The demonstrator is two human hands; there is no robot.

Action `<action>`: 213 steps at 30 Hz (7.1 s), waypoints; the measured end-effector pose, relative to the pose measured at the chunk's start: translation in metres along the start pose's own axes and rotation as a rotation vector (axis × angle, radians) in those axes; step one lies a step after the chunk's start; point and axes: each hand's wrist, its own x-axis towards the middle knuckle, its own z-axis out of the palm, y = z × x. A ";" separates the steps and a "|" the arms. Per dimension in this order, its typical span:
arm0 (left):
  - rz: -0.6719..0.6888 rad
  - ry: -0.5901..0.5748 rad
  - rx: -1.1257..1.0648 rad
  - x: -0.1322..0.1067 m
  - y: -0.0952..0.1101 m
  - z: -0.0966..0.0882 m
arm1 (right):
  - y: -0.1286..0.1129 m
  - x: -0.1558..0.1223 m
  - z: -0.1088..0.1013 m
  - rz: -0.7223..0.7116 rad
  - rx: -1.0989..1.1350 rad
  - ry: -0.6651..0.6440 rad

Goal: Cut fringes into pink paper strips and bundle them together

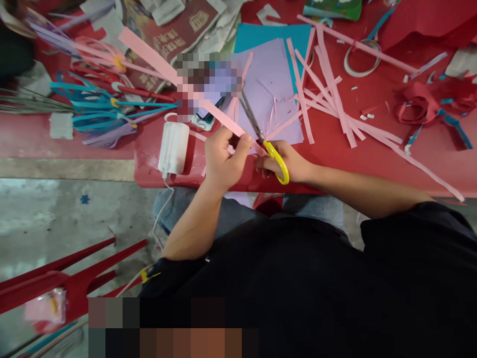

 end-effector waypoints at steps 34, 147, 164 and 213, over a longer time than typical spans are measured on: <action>0.029 0.010 -0.020 0.000 -0.004 0.003 | 0.002 0.002 -0.002 0.008 0.008 -0.017; -0.122 0.041 -0.488 0.006 -0.034 0.000 | 0.032 0.009 -0.008 -0.088 0.145 -0.189; -0.176 0.056 -0.553 0.007 -0.031 0.001 | 0.022 0.006 -0.006 -0.114 0.082 -0.175; -0.133 0.082 -0.381 0.005 -0.013 0.000 | 0.009 0.000 -0.005 -0.069 -0.193 -0.154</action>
